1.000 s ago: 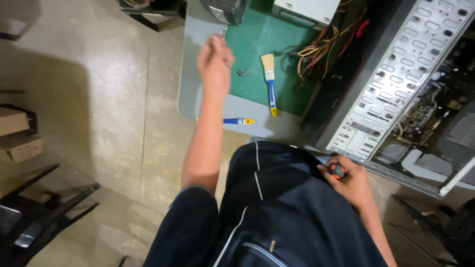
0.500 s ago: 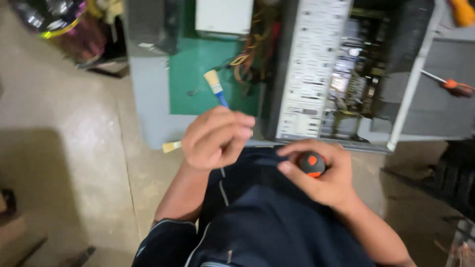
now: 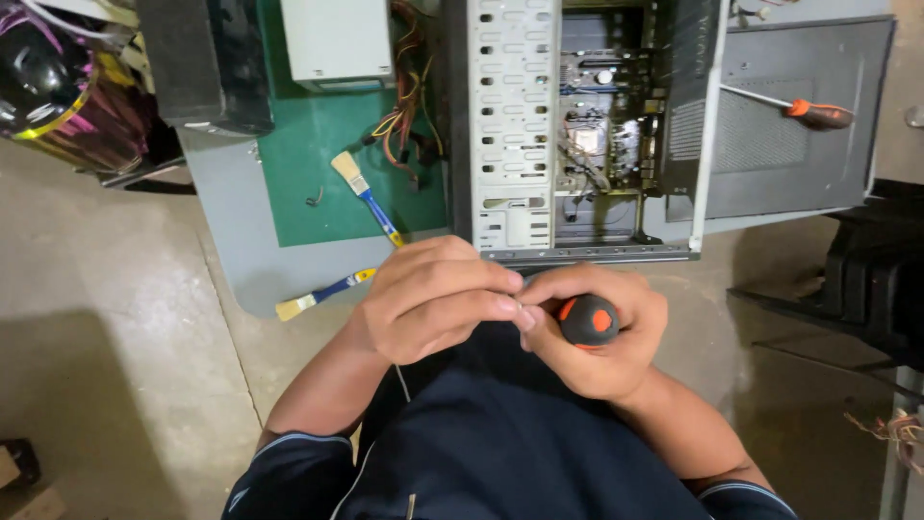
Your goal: Removing a motherboard from a desktop computer case by unscrewing it and collecting the screws.
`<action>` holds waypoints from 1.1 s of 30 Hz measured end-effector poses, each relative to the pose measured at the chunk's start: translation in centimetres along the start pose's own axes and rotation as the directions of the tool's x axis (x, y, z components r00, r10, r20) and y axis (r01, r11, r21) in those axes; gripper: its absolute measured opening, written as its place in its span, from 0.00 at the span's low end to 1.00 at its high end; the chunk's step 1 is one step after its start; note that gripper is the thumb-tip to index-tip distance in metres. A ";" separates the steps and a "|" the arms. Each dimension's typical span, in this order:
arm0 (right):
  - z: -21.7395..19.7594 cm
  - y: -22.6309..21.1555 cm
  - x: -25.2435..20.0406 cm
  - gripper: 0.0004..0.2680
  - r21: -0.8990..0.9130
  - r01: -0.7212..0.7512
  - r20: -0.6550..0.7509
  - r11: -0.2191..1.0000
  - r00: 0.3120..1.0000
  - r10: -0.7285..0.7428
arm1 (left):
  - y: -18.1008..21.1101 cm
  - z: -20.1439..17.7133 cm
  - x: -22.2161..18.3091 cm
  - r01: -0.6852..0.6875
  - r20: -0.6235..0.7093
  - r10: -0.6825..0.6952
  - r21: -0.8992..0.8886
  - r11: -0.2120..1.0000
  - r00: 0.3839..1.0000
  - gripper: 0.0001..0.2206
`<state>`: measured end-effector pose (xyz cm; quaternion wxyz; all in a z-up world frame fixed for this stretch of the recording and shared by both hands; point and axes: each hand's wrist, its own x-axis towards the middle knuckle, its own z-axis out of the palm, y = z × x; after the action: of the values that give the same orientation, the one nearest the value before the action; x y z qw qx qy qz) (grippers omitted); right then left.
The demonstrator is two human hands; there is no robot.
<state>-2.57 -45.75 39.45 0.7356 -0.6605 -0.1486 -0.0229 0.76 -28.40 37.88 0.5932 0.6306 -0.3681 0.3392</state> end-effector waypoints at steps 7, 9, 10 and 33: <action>-3.6 0.9 -0.8 0.03 0.194 -0.036 0.037 0.980 0.999 0.030 | 0.5 3.1 -0.2 0.097 -0.021 -0.099 -0.070 0.993 0.995 0.11; -4.9 1.1 -0.8 0.03 0.232 -0.035 0.042 0.972 0.999 0.026 | 0.7 4.5 0.4 0.111 -0.027 -0.115 -0.109 0.988 0.993 0.12; -5.6 1.2 -0.7 0.03 0.279 -0.028 0.054 0.960 0.998 0.014 | 0.7 5.2 0.8 0.112 -0.030 -0.117 -0.132 0.985 0.993 0.11; -46.0 27.3 8.0 0.15 -0.481 -0.826 -0.657 0.294 0.561 0.504 | 0.0 3.6 -4.6 0.417 -0.004 -0.670 0.786 0.457 0.742 0.03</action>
<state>20.01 -86.04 11.31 0.3391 -0.8791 0.3180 0.1053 -1.57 -31.70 33.61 0.2930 0.9432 -0.0583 0.1452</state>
